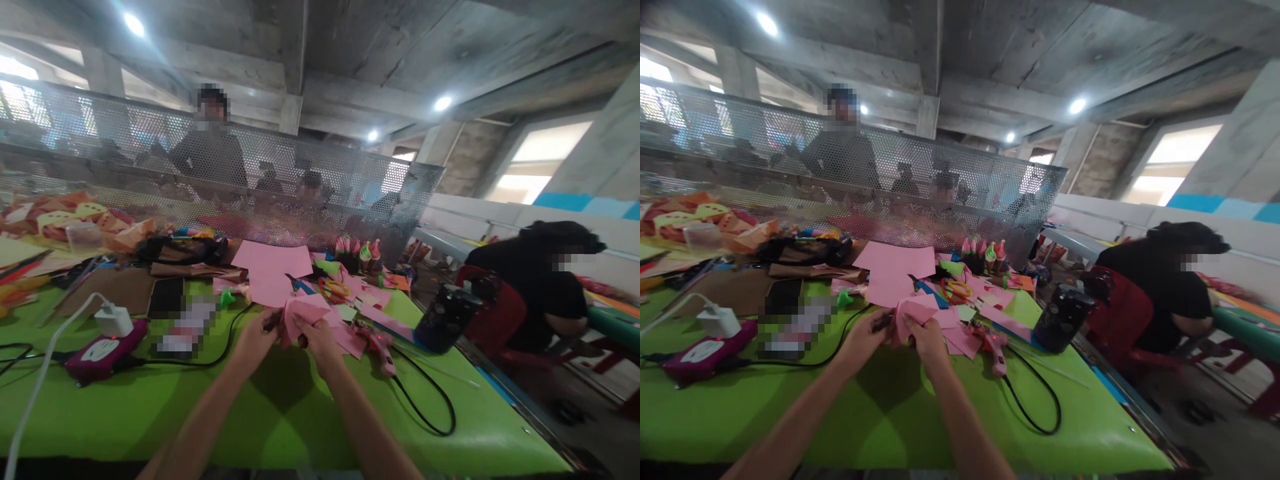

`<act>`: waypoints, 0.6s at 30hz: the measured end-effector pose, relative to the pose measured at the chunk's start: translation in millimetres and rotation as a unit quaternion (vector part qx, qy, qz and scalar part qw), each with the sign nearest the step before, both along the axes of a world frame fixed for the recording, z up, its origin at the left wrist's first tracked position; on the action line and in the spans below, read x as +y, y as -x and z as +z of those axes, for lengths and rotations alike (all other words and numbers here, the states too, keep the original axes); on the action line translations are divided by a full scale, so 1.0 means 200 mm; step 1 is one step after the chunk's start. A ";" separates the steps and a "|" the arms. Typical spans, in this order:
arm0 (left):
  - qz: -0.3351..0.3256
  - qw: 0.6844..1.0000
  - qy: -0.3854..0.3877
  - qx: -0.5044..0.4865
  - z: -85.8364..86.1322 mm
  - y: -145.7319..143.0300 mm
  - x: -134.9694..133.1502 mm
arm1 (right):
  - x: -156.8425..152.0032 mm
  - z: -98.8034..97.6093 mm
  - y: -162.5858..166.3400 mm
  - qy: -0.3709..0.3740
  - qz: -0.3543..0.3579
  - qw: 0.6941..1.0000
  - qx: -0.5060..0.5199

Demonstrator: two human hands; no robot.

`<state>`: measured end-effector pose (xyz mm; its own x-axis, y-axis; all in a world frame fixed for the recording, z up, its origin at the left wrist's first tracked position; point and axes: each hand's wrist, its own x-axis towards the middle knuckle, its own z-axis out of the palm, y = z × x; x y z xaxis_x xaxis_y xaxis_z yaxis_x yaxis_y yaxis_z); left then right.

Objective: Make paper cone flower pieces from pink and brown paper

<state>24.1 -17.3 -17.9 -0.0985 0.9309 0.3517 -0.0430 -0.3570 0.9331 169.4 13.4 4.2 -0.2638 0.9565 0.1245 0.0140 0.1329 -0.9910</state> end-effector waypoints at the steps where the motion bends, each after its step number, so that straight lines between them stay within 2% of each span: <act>1: -0.008 1.000 0.005 -0.004 0.00 0.00 0.00 | 0.00 0.00 0.00 0.005 0.004 1.000 0.003; 10: -0.044 0.997 0.035 -0.055 0.01 -0.01 -0.01 | -0.02 0.02 0.01 0.022 0.037 0.999 0.032; 18: -0.064 0.994 0.057 -0.072 0.02 -0.01 -0.02 | -0.02 0.04 0.01 0.001 0.020 1.000 0.021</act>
<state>26.9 -21.1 -13.8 -0.0187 0.9718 0.2349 -0.2167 -0.2333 0.9479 167.5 9.1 11.7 -0.2964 0.9455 0.1350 -0.0326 0.1312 -0.9908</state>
